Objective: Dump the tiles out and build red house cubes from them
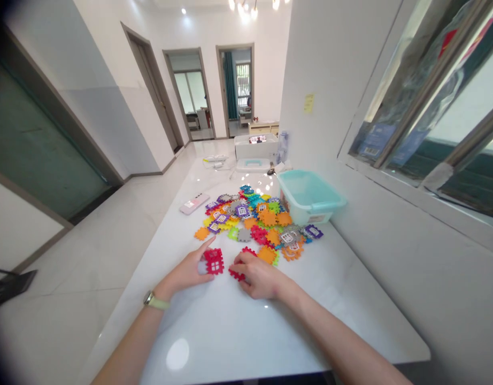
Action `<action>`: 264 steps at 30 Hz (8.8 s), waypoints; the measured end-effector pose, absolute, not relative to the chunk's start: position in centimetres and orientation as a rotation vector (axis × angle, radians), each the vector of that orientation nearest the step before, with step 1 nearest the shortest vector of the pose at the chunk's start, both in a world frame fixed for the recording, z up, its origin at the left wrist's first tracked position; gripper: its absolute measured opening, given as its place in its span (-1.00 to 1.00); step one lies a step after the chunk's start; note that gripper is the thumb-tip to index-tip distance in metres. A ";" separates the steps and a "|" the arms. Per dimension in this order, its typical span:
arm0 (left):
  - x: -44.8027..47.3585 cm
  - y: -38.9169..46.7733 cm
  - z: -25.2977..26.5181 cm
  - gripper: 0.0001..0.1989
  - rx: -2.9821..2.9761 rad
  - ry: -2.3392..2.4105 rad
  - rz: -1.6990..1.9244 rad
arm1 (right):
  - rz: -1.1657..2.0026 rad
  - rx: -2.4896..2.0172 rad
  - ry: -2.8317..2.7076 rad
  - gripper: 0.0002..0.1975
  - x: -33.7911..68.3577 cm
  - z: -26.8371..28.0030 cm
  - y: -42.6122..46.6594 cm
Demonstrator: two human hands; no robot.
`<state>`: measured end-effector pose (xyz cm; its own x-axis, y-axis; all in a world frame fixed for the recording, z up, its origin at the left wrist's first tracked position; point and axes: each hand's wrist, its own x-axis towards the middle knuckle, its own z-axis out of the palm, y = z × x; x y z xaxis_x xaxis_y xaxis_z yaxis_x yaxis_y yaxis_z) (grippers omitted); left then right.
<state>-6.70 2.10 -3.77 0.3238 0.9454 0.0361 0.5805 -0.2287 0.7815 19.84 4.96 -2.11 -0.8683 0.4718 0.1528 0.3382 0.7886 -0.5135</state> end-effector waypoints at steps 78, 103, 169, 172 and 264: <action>-4.1 2.4 -4.8 -0.22 1.861 1.843 0.786 | 0.842 -0.709 -2.638 -0.68 20.2 -2.6 5.8; -5.8 2.6 -4.7 0.00 1.963 1.417 0.732 | 0.826 -0.736 -2.549 -0.70 20.4 -3.4 6.5; -2.7 2.9 -5.9 -0.60 1.833 1.459 0.943 | 0.723 -1.098 -2.274 -0.65 19.4 -5.6 6.6; -2.7 3.0 -6.0 -0.81 1.844 1.455 0.955 | 0.707 -1.090 -2.256 -0.63 19.3 -5.5 6.4; -2.5 2.6 -6.2 -0.97 1.941 1.532 0.893 | 0.580 -0.928 -2.340 -0.76 19.2 -5.6 6.4</action>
